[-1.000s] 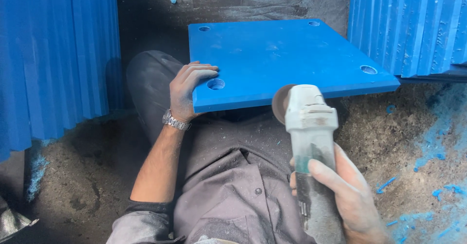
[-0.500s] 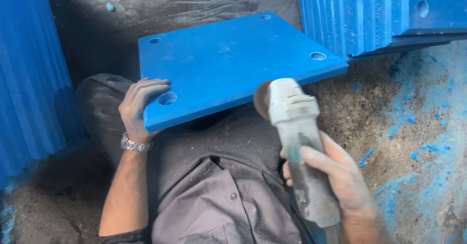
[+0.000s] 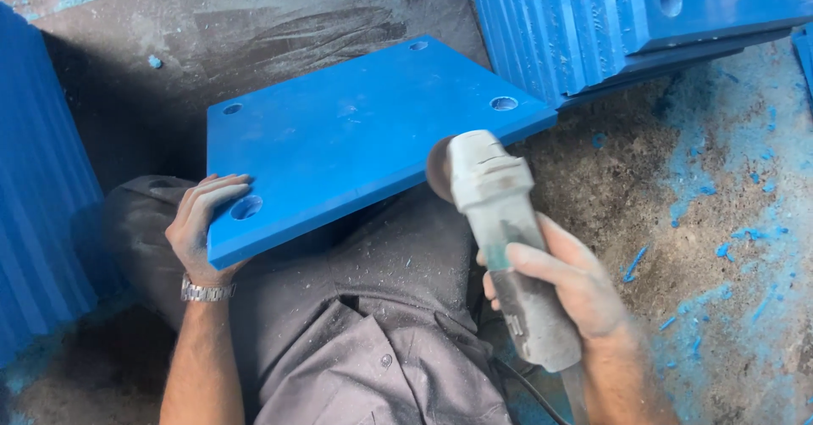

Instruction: Grinding and smoothing the edges of blue plastic blocks using an angle grinder.

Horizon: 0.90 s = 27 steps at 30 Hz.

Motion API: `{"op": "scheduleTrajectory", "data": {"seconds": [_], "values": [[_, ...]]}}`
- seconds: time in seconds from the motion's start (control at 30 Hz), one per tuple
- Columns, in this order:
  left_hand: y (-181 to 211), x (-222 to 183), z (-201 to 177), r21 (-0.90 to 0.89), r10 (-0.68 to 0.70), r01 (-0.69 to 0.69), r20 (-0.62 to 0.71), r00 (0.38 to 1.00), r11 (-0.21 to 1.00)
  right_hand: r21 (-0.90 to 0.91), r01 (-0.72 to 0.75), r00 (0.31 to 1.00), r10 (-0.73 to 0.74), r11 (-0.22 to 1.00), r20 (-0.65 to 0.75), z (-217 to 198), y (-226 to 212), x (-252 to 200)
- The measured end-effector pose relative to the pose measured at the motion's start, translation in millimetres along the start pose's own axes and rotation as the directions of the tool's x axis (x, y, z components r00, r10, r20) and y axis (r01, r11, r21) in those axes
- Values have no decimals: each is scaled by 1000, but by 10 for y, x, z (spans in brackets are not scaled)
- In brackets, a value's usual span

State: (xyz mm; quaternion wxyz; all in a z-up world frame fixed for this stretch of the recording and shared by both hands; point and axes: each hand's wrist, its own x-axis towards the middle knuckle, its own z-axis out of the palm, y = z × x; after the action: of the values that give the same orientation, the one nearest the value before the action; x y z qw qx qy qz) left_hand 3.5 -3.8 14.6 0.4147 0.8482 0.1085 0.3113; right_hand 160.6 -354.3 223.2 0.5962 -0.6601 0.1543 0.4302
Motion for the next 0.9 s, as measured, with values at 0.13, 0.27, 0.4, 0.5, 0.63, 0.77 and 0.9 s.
{"op": "scheduleTrajectory", "data": {"seconds": [0.13,0.27,0.4,0.5,0.63,0.77,0.9], "values": [[-69,-49,11,0,22,-22,13,1000,1000,-41,1,1000,0,999,25,-57,-56,27],[-110,-64,31,17,33,-34,23,999,999,-5,89,986,-88,996,-140,-425,-145,133],[-96,-65,23,23,13,-13,11,1000,1000,0,218,940,-210,976,-270,-784,-209,209],[-130,-72,25,32,20,-21,6,1000,999,26,240,941,-226,970,-253,-789,-159,149],[-130,-68,9,39,32,-33,35,999,999,85,193,971,-178,978,-157,-580,-63,72],[-68,-58,18,22,14,-14,18,1000,1000,108,138,989,-131,984,-72,-432,-63,86],[-121,-101,23,46,10,-11,20,1000,999,118,192,956,-158,974,-245,-601,-124,172]]}}
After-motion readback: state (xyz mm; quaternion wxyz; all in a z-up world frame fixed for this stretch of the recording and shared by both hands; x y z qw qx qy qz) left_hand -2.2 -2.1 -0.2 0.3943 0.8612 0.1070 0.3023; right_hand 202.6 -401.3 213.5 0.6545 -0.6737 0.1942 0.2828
